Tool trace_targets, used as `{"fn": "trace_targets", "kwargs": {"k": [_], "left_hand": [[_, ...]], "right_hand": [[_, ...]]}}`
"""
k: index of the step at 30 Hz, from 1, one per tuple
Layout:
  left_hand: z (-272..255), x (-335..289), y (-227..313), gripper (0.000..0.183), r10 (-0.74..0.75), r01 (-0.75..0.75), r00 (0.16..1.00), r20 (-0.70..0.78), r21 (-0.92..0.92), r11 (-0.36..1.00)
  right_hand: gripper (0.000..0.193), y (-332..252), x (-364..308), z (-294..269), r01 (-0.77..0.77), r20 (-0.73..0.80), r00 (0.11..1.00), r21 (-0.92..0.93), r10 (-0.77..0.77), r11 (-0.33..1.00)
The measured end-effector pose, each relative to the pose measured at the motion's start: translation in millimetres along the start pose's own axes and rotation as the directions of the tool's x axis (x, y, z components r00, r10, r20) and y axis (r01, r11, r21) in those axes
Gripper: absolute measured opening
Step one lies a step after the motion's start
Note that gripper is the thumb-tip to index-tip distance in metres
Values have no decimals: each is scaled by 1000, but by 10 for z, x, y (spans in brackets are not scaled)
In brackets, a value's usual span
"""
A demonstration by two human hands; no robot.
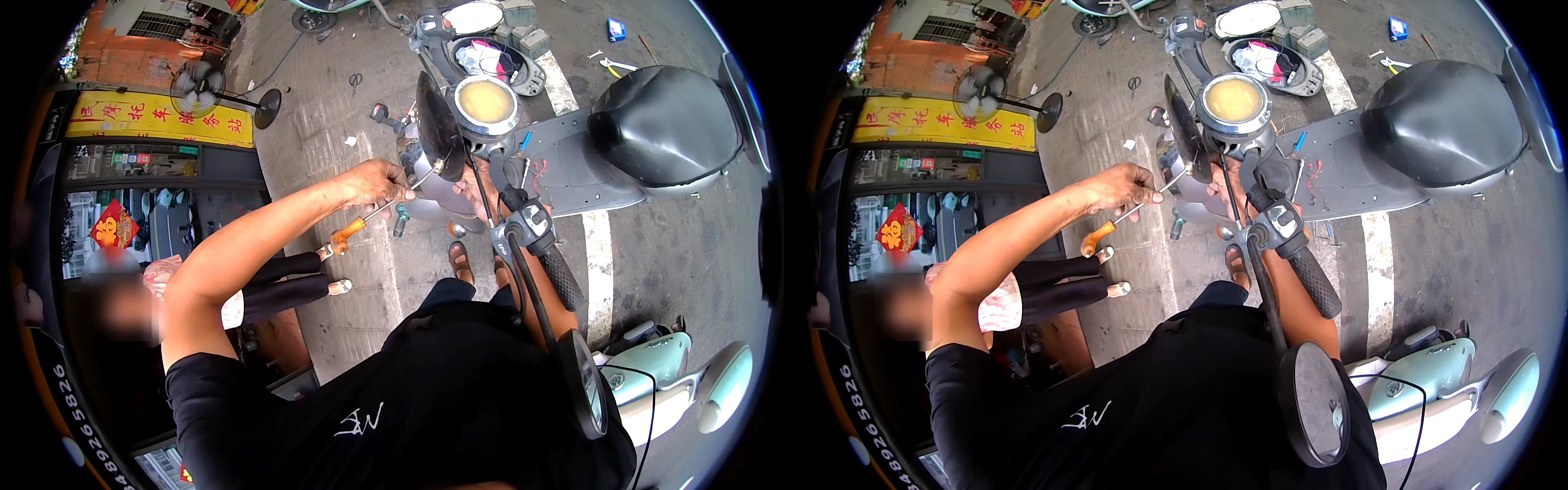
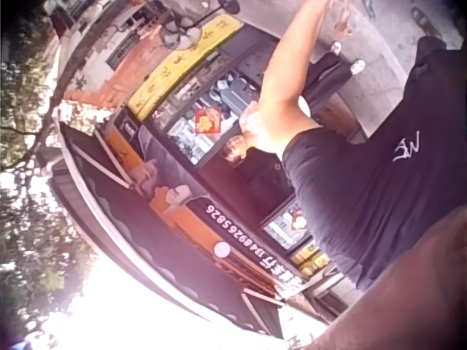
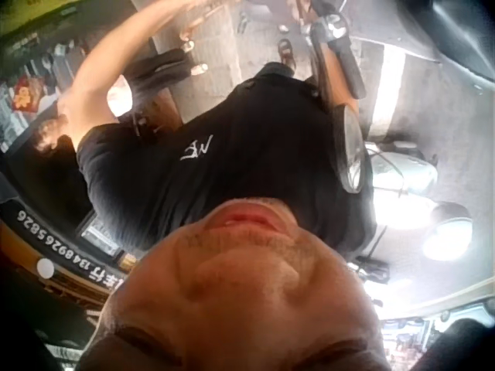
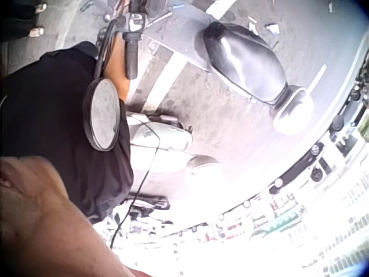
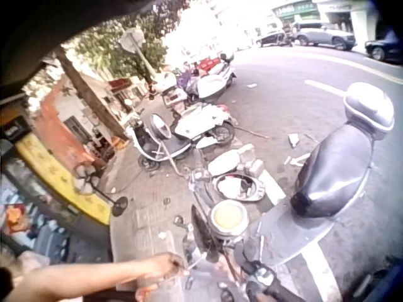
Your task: The person uses a screwdriver to work on the front panel and headlight assembly of a motorcycle, then applies spray from a canister to the handlebar area.
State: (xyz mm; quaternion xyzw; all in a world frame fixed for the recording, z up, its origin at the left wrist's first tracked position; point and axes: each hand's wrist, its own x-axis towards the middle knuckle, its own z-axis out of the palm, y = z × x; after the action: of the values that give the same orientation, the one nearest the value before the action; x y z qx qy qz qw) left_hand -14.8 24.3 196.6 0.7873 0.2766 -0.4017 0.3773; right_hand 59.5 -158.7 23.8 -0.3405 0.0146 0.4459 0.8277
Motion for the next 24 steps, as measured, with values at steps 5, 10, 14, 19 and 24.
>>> {"fn": "trace_targets", "kwargs": {"k": [5,10,14,19,24], "left_hand": [[-89,60,-122,23,53,-48,995,86,-63,997],[-83,-26,-71,23,79,-71,992,-94,86,994],[61,34,-137,28,266,-167,921,-283,332,929],[130,55,-256,29,285,-219,912,-296,238,946],[36,86,-222,25,132,-134,991,-21,-231,964]], "right_hand": [[14,63,15,53,-10,0,1000,-6,10,1000],[15,100,20,69,-4,1,1000,1,4,1000],[15,93,21,38,13,-12,1000,11,-13,1000],[16,126,29,72,17,-11,1000,-2,-17,1000],[16,167,38,77,23,-13,1000,-8,-24,1000]]}}
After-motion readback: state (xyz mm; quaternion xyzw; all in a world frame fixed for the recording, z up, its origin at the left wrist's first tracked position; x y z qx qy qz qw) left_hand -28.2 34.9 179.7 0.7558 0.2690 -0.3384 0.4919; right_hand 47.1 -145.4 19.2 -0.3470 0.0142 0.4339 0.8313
